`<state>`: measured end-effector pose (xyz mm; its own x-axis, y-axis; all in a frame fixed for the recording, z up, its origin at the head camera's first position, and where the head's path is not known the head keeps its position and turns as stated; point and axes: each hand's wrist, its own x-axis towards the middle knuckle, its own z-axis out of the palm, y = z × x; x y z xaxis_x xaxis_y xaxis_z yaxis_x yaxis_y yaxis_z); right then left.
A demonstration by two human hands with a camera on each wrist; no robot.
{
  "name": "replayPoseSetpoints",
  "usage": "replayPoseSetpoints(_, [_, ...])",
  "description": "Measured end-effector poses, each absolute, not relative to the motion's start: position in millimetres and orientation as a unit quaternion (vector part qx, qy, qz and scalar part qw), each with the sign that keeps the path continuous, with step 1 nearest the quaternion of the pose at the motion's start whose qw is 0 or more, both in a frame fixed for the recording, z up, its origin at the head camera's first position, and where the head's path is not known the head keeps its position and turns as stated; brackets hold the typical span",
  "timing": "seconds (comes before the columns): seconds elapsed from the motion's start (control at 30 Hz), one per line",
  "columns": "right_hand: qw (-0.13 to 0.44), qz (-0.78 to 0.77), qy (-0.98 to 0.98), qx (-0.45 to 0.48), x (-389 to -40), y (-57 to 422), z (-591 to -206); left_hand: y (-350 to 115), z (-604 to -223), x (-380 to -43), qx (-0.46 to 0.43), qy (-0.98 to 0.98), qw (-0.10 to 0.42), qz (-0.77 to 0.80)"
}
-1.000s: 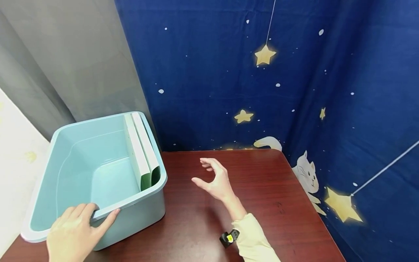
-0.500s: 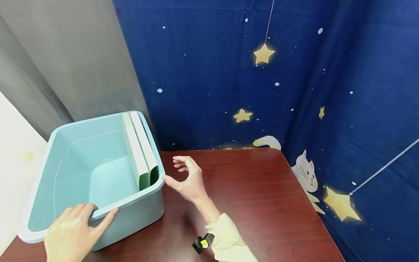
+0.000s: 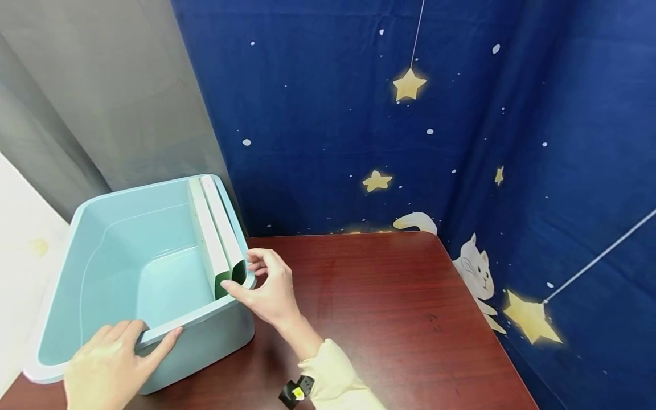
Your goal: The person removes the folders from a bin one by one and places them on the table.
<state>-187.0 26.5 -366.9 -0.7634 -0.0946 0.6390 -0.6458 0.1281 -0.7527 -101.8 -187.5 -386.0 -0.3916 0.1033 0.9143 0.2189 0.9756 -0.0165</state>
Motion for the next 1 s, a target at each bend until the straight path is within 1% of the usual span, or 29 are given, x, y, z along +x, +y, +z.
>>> replayPoseSetpoints(0.13, [0.241, 0.582, -0.735, 0.249, -182.4, 17.9, -361.4, -187.7, -386.7, -101.6, -0.096, -0.829, 0.548, -0.054])
replayPoseSetpoints(0.27, [0.281, 0.547, -0.751, 0.242, -178.9, 9.7, -356.9, -187.9, -386.6, -100.8, -0.094, -0.836, 0.538, -0.055])
replayPoseSetpoints(0.37, [0.300, 0.530, -0.756, 0.240, -176.7, 3.5, -354.3, -187.9, -386.4, -100.0, -0.091, -0.841, 0.530, -0.056])
replayPoseSetpoints(0.53, [0.305, 0.521, -0.765, 0.226, -172.7, -6.3, -350.7, -188.4, -387.0, -98.5, -0.088, -0.843, 0.527, -0.057])
replayPoseSetpoints(0.77, [0.300, 0.485, -0.802, 0.177, -166.6, -17.6, -348.9, -189.1, -387.7, -97.0, -0.087, -0.843, 0.527, -0.058])
replayPoseSetpoints(1.0, [0.317, 0.401, -0.847, 0.147, -161.1, -26.8, -347.4, -189.5, -388.2, -97.3, -0.087, -0.840, 0.533, -0.058])
